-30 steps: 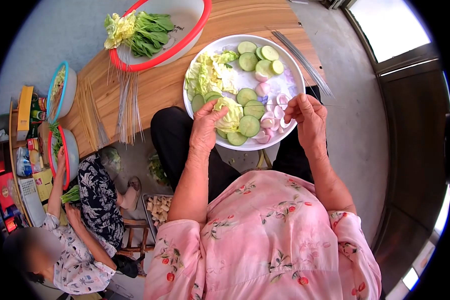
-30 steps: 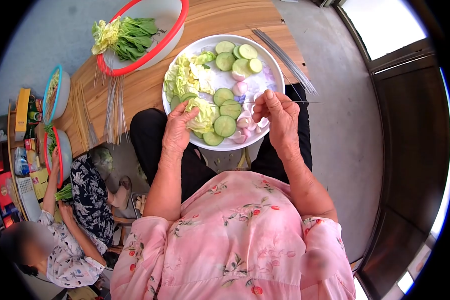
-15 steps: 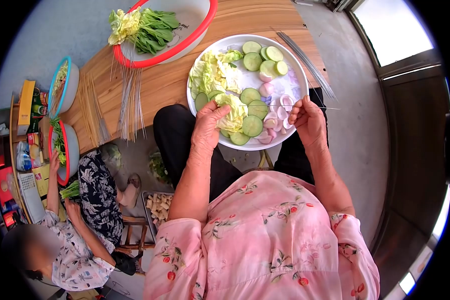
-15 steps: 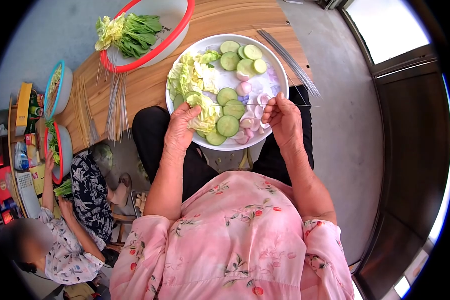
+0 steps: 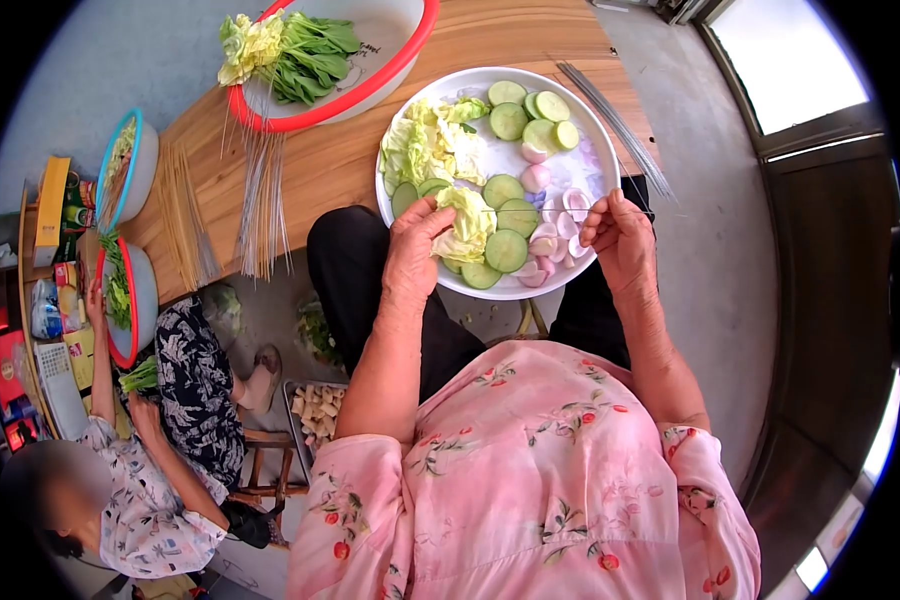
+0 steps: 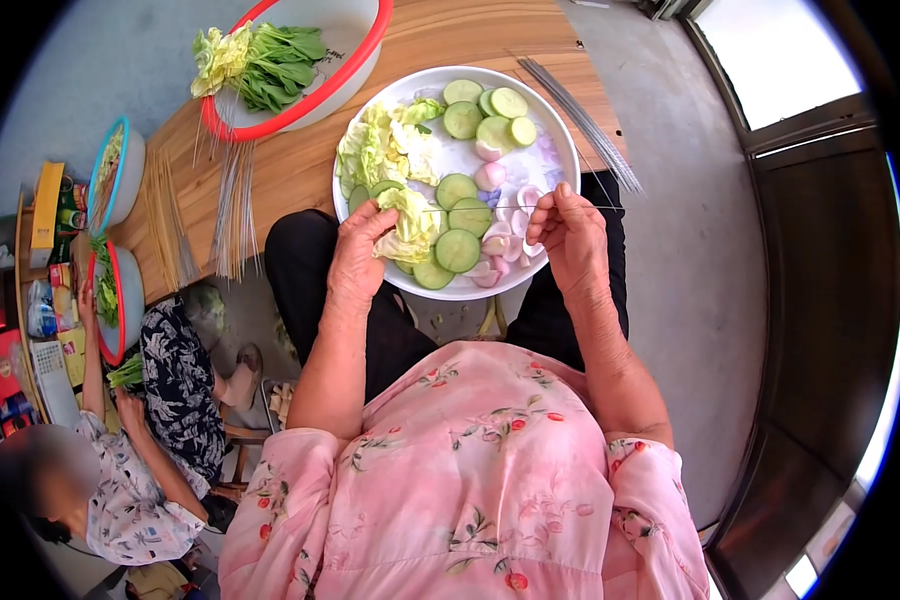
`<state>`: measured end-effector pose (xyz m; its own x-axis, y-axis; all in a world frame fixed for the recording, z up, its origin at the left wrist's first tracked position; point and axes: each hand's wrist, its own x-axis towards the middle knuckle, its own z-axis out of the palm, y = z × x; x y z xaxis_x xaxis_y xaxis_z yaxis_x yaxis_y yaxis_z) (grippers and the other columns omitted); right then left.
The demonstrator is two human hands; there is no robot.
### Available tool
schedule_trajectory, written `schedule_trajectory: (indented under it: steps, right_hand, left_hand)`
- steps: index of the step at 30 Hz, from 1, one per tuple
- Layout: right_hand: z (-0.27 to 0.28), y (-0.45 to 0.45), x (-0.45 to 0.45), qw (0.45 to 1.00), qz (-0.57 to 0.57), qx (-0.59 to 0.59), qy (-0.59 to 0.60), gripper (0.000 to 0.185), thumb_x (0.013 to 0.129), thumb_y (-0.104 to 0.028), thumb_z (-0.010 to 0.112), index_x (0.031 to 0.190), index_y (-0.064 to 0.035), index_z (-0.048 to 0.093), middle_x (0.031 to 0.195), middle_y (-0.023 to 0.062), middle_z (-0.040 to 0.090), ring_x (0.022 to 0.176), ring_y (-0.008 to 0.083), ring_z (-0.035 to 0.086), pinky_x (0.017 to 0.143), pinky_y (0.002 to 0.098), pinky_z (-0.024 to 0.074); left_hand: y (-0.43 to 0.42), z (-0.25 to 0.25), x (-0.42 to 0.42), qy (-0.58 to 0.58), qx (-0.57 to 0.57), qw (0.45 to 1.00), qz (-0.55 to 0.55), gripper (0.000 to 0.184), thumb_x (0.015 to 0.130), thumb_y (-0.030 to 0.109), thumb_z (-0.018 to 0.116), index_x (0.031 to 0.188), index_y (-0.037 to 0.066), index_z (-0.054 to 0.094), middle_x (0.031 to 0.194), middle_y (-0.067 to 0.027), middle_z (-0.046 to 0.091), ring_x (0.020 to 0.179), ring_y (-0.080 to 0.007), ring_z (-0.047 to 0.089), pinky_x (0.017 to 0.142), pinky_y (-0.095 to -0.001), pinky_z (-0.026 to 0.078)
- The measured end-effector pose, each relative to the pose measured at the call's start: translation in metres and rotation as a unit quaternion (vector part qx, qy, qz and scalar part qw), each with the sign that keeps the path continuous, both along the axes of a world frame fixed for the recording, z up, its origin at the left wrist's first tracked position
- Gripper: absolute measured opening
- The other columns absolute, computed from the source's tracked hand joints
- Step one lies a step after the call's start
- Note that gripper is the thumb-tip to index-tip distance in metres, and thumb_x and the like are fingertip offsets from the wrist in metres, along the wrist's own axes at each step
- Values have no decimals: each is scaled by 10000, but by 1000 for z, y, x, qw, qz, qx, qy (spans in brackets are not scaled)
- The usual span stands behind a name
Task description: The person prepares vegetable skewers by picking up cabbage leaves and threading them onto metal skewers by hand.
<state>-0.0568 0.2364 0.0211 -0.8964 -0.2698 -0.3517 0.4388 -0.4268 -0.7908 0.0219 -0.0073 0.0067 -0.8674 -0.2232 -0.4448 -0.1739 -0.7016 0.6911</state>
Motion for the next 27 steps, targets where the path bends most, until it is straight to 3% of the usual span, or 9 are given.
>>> schedule_trajectory:
  steps: [9,11,17,21,24,27]
  right_hand:
    - [-12,0,1,996,-3,-50,-72,324,945,-272,443,796,-6,554,653,85,580,537,184,562,520,297,472]
    - [-16,0,2,992,-7,-75,-105,325,948,-274,437,797,-11,556,652,79,581,543,185,562,529,306,471]
    - [-25,1,4,977,-9,-119,-178,308,957,-284,419,790,-52,535,666,53,561,592,171,522,584,306,447]
    - [-25,-5,10,973,-18,-122,-194,303,955,-285,428,791,-54,534,677,52,557,596,172,519,586,308,446]
    - [-23,-14,15,974,-12,-117,-193,294,955,-278,431,803,-50,538,690,59,562,602,174,526,593,308,453]
    - [-19,-24,19,974,-14,-131,-184,287,952,-274,440,828,-37,543,700,67,567,620,179,543,609,309,472]
  left_hand:
    - [-1,-11,0,-7,20,1000,-11,236,848,13,523,1076,-12,579,1003,-83,633,884,-160,614,821,-277,479]
    - [2,-5,-1,0,46,999,-5,174,850,46,545,1002,-10,609,946,-62,637,826,-132,614,761,-243,485]
    - [5,-2,-1,0,71,997,-7,178,868,70,534,1012,-7,606,949,-63,629,839,-134,609,771,-251,478]
    - [6,3,-2,-3,92,996,0,184,872,70,528,1024,-5,601,957,-59,625,846,-135,607,776,-257,478]
    - [6,-7,-1,31,33,998,-52,194,877,70,522,1043,-3,593,980,-59,622,864,-140,605,787,-263,479]
    - [14,-7,-2,10,81,997,1,198,886,82,521,1055,-3,579,990,-79,620,883,-153,606,794,-273,484]
